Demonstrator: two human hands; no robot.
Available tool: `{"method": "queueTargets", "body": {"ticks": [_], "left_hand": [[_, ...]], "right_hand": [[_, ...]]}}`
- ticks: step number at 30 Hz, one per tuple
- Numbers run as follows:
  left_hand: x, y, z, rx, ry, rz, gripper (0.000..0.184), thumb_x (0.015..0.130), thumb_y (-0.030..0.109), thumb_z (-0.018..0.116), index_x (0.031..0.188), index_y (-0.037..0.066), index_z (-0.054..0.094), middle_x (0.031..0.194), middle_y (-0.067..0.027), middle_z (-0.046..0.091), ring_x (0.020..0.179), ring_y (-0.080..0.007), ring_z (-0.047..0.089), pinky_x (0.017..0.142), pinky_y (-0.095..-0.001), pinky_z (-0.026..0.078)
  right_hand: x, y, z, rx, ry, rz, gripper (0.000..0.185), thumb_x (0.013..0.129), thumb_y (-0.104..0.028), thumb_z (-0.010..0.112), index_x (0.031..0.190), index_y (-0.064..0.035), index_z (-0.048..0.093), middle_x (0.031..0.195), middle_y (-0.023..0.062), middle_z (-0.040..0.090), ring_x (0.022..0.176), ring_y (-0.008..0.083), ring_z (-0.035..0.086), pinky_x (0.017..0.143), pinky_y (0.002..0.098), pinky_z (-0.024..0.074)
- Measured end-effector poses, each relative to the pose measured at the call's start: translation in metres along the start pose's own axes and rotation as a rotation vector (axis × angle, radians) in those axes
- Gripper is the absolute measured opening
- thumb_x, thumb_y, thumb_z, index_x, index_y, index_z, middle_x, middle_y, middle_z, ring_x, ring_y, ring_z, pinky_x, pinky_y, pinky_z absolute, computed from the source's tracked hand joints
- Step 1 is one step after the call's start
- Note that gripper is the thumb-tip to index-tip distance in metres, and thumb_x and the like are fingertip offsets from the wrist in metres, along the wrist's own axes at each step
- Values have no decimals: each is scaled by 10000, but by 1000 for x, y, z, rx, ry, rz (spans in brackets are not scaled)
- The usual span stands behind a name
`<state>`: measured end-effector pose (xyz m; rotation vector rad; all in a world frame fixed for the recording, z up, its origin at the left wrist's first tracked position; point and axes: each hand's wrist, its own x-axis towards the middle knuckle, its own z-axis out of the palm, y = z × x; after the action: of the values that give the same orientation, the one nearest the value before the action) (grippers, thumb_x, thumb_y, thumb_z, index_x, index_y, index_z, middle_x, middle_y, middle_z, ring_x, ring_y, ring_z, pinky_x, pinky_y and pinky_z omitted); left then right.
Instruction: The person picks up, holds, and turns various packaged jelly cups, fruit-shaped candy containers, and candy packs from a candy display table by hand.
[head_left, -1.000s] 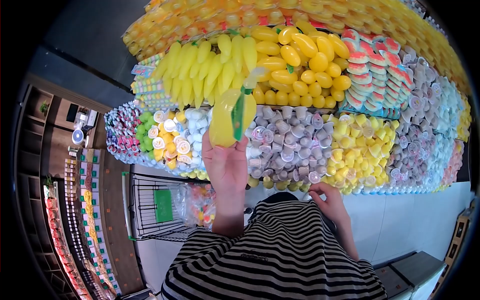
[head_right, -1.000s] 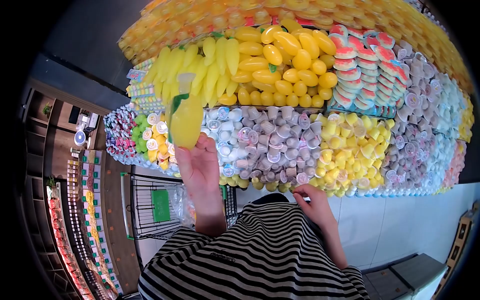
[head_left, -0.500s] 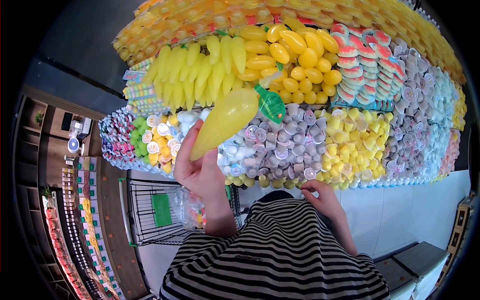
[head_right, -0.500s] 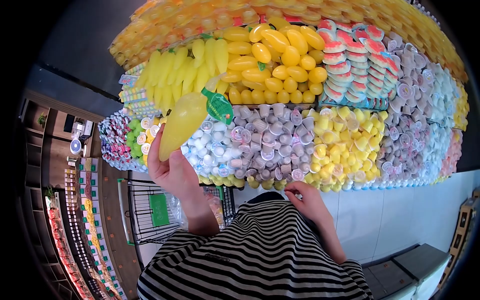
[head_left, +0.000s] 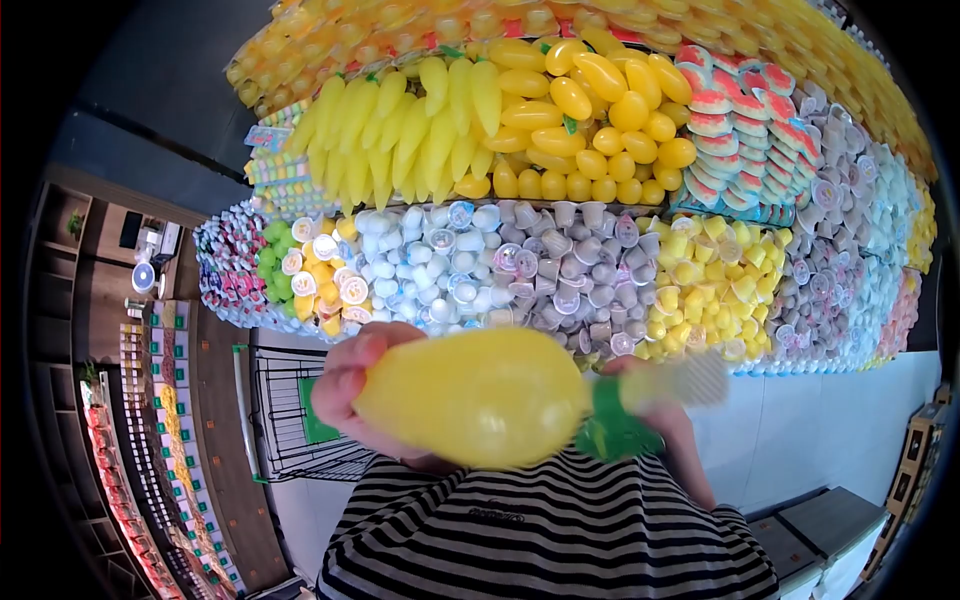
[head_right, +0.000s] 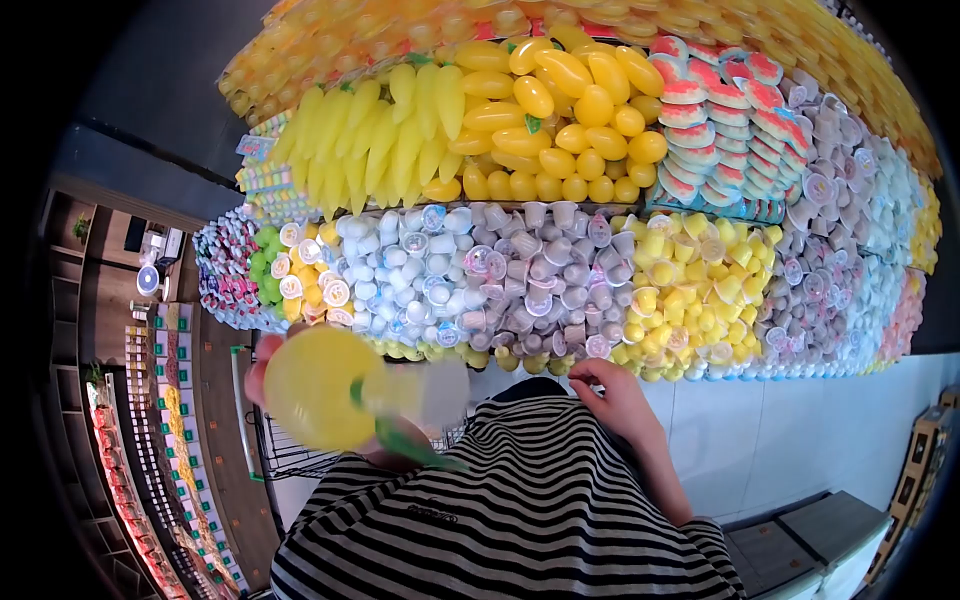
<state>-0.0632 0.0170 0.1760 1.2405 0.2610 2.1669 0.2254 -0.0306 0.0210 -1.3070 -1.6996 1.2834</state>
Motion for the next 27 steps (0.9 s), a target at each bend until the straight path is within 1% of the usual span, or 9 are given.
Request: {"method": "queueTargets", "body": {"ticks": [2,5,10,14,17,19,23,26,27], "left_hand": [[-1,4,2,92,-60,141,273,1025,194,545,1242,88,672,1301,-176,666,944,-344,687,678,-426,570],[24,24,8,108,-279,115,229,1025,217,579,1226,169,675,1320,-87,647,864,-306,641,603,-391,484],[20,39,10,119,-258,149,211,1006,235,622,1193,216,716,1299,11,666,876,-279,618,656,-373,441],[24,54,0,60,-309,43,180,982,236,656,1137,237,747,1248,47,683,906,-262,609,694,-369,414],[24,38,8,103,-178,204,188,970,216,667,1141,197,744,1205,6,699,871,-256,609,685,-361,425],[32,25,6,294,-86,306,213,948,146,672,1152,126,729,1192,-58,707,886,-260,628,721,-363,467],[58,-1,-28,932,60,465,316,873,-103,682,1187,-71,678,1203,-228,708,1019,-286,704,891,-383,597],[81,-24,-51,987,190,168,445,849,-182,674,1280,-78,648,1263,-248,690,1168,-304,674,1001,-415,565],[91,-34,-70,1015,111,170,458,864,-158,690,1310,-64,653,1262,-225,701,1158,-292,679,989,-405,569]], "right_hand": [[-1,8,3,19,-6,39,149,944,-86,702,1073,-15,686,942,101,730,838,212,707,764,327,571],[2,-1,2,-1,-38,70,147,945,-89,702,1070,-14,685,939,101,730,837,211,705,763,324,570],[8,-7,2,-5,-57,92,142,944,-94,704,1056,-10,681,928,93,724,833,197,696,746,320,570],[10,-10,3,-22,-68,95,134,946,-90,697,1047,-5,678,926,95,715,834,192,696,747,317,572],[13,-12,5,-17,-78,98,125,945,-82,692,1041,-3,677,925,100,710,833,190,700,747,315,573],[13,-13,7,-18,-78,97,119,944,-77,690,1035,-1,676,923,103,709,832,190,704,744,315,574],[14,-17,13,-42,-48,118,130,937,-75,702,1042,-1,683,902,97,736,807,197,717,732,318,572],[12,-17,15,-58,-64,191,168,956,-101,699,1089,-1,681,958,90,735,877,185,707,815,322,558],[12,-16,16,-55,-57,191,166,955,-100,700,1088,-1,682,959,89,735,877,185,708,815,323,560]]}}
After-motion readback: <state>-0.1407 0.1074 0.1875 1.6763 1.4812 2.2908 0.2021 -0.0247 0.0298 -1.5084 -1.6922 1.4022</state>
